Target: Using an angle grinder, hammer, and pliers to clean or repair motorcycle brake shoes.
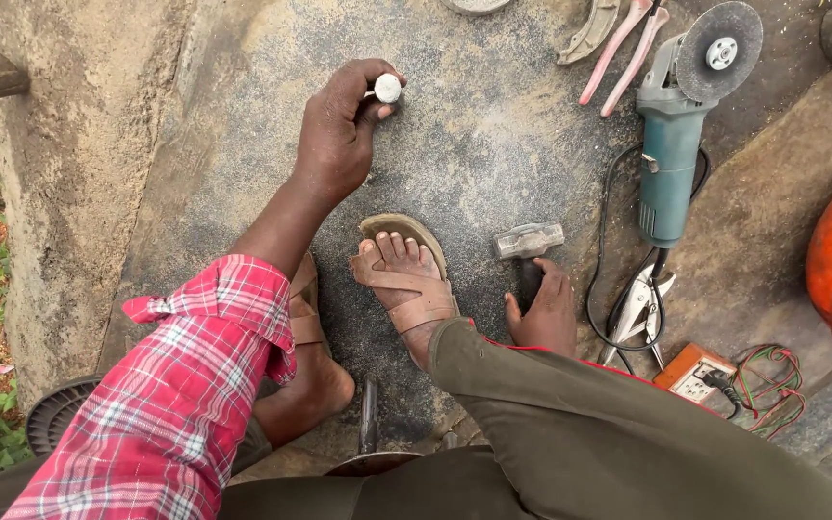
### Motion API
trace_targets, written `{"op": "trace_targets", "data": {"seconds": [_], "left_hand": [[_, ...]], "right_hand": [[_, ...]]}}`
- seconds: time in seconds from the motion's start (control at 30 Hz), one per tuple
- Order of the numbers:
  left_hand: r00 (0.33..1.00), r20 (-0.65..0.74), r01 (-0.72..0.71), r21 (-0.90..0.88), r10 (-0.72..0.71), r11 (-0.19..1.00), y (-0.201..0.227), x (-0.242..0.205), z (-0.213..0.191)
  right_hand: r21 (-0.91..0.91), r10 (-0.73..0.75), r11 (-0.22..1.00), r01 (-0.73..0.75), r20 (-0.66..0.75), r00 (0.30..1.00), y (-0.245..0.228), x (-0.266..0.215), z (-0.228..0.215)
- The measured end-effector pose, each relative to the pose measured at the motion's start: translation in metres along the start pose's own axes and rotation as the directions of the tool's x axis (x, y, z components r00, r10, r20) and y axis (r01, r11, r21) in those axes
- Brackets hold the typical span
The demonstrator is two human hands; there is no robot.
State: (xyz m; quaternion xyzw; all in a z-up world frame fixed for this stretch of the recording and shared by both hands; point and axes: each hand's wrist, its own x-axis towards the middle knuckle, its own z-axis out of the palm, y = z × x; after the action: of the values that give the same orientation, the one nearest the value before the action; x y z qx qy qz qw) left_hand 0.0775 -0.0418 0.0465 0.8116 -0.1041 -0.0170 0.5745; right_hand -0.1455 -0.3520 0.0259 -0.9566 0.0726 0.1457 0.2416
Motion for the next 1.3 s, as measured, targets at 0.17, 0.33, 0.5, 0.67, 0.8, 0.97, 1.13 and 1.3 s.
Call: {"op": "trace_targets", "data": {"seconds": [0.17, 0.33, 0.5, 0.67, 0.8, 0.97, 1.13, 1.3], "left_hand": [[1.000, 0.015, -0.008, 0.048, 0.008, 0.999, 0.001, -0.002, 0.001], [0.998, 0.066, 0.010, 0.138, -0.019, 0.990, 0.017, 0.005, 0.000], [0.966, 0.211, 0.055, 0.410, -0.153, 0.910, 0.036, 0.012, 0.010], [0.959, 0.096, 0.213, 0.365, -0.265, 0.906, 0.039, 0.003, 0.014], [0.993, -0.033, 0.115, 0.264, -0.110, 0.958, 0.054, -0.008, 0.001], [0.998, -0.058, 0.004, 0.252, 0.011, 0.968, 0.105, -0.026, -0.010], [0.994, -0.033, -0.100, 0.195, 0.108, 0.976, 0.119, -0.023, -0.013], [0.997, 0.014, 0.067, 0.186, -0.071, 0.980, 0.068, -0.007, -0.011]], "right_hand": [[-0.004, -0.056, 0.998, 0.056, -0.021, 0.998, 0.008, -0.001, 0.005], [-0.039, -0.071, 0.997, 0.068, -0.073, 0.995, 0.019, -0.005, 0.022], [-0.058, -0.033, 0.998, 0.027, -0.107, 0.994, 0.042, -0.009, 0.049], [-0.048, 0.001, 0.999, -0.006, -0.111, 0.994, 0.072, -0.007, 0.068], [-0.041, -0.029, 0.999, 0.024, -0.122, 0.992, 0.079, -0.035, 0.083], [-0.057, -0.092, 0.995, 0.085, -0.133, 0.987, 0.095, -0.048, 0.082], [-0.082, -0.120, 0.991, 0.107, -0.173, 0.978, 0.101, -0.026, 0.072], [-0.127, -0.078, 0.990, 0.062, -0.130, 0.988, 0.115, -0.019, 0.080]]}}
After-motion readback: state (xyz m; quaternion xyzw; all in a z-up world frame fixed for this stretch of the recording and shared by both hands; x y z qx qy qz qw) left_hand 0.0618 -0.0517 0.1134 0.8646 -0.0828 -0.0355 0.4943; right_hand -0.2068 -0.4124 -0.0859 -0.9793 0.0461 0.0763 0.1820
